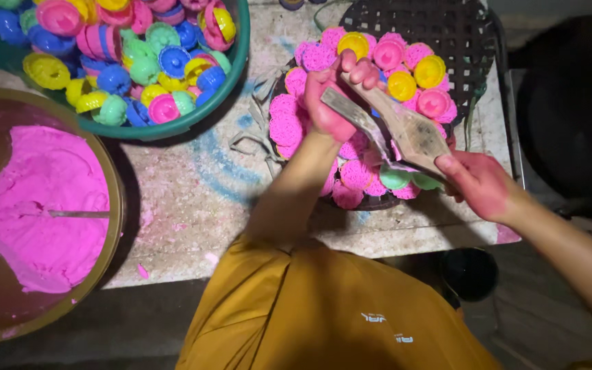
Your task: The person fills colorful plastic molds with pink paste using a manual plunger tool. They repeatedly load the plunger, press paste into each mold cavity, and arrange the filled molds in a basket.
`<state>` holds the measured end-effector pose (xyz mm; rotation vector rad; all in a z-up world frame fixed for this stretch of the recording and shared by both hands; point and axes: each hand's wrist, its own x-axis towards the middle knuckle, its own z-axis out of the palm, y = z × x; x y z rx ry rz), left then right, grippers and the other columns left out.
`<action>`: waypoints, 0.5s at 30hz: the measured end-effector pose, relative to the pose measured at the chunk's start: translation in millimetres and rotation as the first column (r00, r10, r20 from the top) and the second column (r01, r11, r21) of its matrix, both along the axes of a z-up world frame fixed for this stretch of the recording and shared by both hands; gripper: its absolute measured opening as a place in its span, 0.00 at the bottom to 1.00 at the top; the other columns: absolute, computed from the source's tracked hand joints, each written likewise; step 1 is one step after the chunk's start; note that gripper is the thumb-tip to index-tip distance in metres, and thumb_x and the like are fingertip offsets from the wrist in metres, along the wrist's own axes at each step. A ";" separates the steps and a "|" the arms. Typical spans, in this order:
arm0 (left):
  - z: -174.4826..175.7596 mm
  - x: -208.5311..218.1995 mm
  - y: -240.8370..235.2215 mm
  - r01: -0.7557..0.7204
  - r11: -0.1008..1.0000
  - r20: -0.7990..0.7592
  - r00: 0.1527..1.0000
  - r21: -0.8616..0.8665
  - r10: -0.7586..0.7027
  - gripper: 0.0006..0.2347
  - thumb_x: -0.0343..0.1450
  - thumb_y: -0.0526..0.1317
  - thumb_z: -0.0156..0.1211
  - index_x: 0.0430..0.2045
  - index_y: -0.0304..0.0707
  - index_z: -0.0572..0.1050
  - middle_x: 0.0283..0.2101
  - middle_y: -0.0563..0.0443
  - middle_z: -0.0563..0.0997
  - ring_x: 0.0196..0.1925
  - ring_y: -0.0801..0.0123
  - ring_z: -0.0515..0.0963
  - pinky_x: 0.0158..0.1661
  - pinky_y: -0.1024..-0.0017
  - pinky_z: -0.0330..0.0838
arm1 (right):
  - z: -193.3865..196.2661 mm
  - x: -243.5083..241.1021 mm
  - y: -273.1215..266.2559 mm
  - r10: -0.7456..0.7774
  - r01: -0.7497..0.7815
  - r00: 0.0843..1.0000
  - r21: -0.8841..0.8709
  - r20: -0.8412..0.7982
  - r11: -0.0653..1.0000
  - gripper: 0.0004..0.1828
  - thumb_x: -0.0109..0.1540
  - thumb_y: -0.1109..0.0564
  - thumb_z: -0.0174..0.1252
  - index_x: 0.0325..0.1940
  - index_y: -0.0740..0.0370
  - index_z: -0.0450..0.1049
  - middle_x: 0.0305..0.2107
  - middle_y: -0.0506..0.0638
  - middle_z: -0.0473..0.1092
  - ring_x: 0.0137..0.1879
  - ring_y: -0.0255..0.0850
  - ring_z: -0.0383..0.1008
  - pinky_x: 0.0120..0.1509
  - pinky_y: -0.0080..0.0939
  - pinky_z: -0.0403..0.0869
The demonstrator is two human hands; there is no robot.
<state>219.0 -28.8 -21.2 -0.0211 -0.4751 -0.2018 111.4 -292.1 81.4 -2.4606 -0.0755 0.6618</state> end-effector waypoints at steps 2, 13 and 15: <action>-8.3 1.9 6.5 -0.065 0.964 -0.035 0.996 0.258 0.077 0.19 0.72 0.52 0.38 0.41 0.36 0.71 0.42 0.47 0.77 0.49 0.61 0.76 0.55 0.62 0.69 | -14.3 -0.6 -11.1 0.002 -0.002 1.000 0.115 0.004 0.993 0.32 0.69 0.35 0.43 0.30 0.65 0.74 0.18 0.50 0.70 0.27 0.38 0.69 0.33 0.42 0.69; -72.9 -94.1 27.3 -0.520 -0.208 0.545 0.834 0.829 0.086 0.29 0.74 0.37 0.48 0.74 0.37 0.50 0.41 0.46 0.87 0.29 0.58 0.79 0.31 0.64 0.75 | -64.2 -12.8 -41.8 -0.122 0.099 0.992 0.415 0.029 0.904 0.34 0.69 0.32 0.41 0.36 0.67 0.72 0.24 0.52 0.72 0.29 0.39 0.73 0.37 0.39 0.72; -55.6 -108.6 40.2 -0.673 -0.459 0.748 0.663 0.580 -0.025 0.30 0.73 0.38 0.52 0.74 0.39 0.54 0.41 0.46 0.86 0.34 0.54 0.83 0.35 0.61 0.77 | -66.9 -14.1 -50.8 -0.147 0.113 0.988 0.456 0.039 0.883 0.36 0.70 0.31 0.39 0.39 0.67 0.73 0.25 0.52 0.72 0.31 0.39 0.73 0.38 0.39 0.72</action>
